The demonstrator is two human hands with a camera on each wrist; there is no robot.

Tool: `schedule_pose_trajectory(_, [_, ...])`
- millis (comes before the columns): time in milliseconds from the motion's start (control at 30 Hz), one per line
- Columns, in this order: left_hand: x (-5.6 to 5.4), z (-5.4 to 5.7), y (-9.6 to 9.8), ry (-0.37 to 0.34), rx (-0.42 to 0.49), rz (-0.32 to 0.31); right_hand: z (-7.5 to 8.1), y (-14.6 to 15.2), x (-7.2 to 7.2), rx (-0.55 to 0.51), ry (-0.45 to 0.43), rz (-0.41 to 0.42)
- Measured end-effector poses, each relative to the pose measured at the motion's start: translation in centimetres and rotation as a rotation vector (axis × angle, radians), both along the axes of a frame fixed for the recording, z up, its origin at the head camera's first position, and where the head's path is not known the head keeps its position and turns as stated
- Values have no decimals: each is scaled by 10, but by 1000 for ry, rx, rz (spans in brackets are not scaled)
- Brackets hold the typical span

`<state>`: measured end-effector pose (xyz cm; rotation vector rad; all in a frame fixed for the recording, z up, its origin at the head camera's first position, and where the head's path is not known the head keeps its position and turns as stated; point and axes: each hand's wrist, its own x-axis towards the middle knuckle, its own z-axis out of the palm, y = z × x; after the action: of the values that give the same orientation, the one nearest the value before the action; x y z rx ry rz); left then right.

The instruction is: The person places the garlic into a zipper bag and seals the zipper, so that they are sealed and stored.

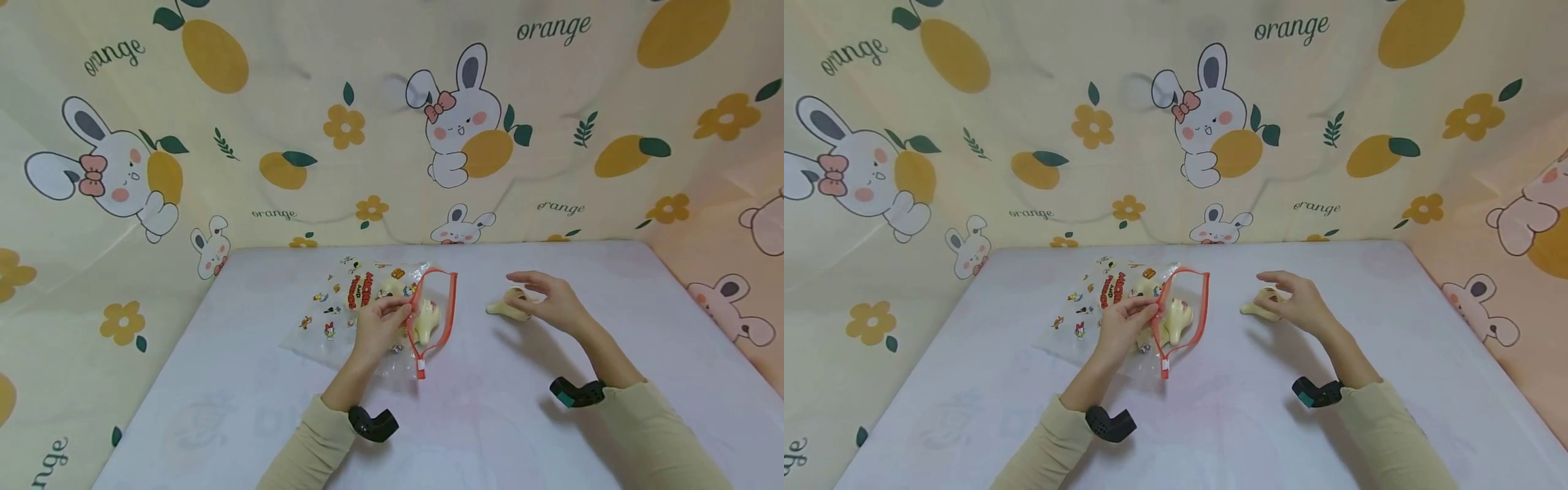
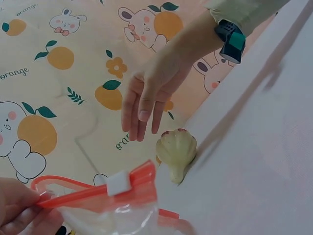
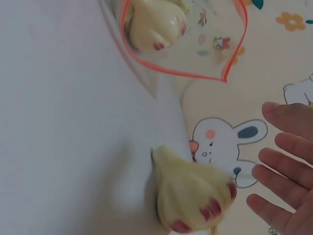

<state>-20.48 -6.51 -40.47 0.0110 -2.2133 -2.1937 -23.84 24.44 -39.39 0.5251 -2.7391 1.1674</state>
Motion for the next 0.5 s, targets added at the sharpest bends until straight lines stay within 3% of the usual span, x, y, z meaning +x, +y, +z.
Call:
schedule_pose_trajectory(200, [-1,-1,0,-4,-15,1,-7,9,-4,29,66,24])
schedule_pose_trajectory(500, [0,0,0,-18,-5,-6,-11,22,-9,55,-60,61])
